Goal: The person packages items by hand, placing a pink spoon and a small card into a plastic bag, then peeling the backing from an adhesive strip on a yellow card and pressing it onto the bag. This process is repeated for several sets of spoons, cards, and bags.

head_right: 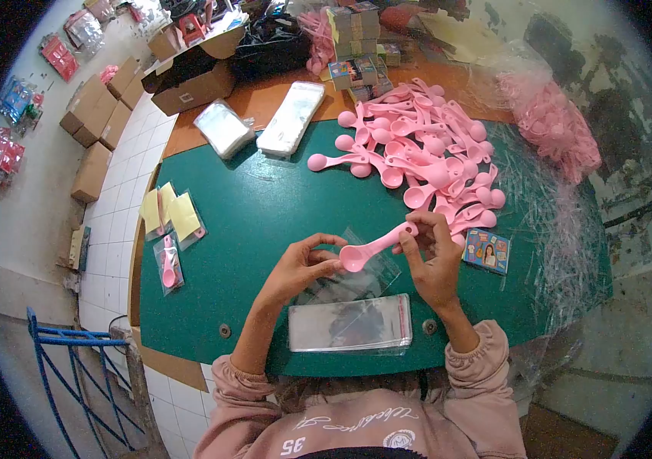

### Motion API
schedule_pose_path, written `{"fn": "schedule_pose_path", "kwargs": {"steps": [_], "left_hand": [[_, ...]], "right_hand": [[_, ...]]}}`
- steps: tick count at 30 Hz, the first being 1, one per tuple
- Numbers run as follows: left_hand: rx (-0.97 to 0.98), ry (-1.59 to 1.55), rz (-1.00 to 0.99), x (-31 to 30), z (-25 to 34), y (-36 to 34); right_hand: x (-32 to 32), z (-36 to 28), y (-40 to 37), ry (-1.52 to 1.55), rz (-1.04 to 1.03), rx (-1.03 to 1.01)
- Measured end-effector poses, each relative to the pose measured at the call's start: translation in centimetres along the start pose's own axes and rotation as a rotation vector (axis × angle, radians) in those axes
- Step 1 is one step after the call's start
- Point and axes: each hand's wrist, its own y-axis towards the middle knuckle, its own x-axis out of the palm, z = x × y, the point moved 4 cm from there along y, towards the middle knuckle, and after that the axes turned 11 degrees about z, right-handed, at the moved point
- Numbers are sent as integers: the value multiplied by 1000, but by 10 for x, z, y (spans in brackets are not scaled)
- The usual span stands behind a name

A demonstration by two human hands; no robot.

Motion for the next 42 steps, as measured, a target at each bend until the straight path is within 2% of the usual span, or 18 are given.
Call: {"fn": "schedule_pose_path", "kwargs": {"steps": [3,5,8,12,23,27,29,42], "left_hand": [[-21,-2,10,1,-5,1],[-25,-39,37,1,-6,2],[-5,-68,44,1,-3,1],[11,-37,31,-1,-2,0],[-14,-103,-58,0,2,-3],[-38,-160,-12,0,5,-4],[-34,-115,3,-1,4,-3],[-10,-175,-33,2,3,-3]], "right_hand": [[1,0,0,9,-28,29],[-4,-4,3,-36,81,-4],[-3,-7,5,48,102,-15],[2,-4,2,-20,25,-22],[3,-5,1,26,41,-8],[3,-5,1,15,36,-23],[1,-8,1,50,110,-66],[10,-7,-4,7,-33,-8]]}}
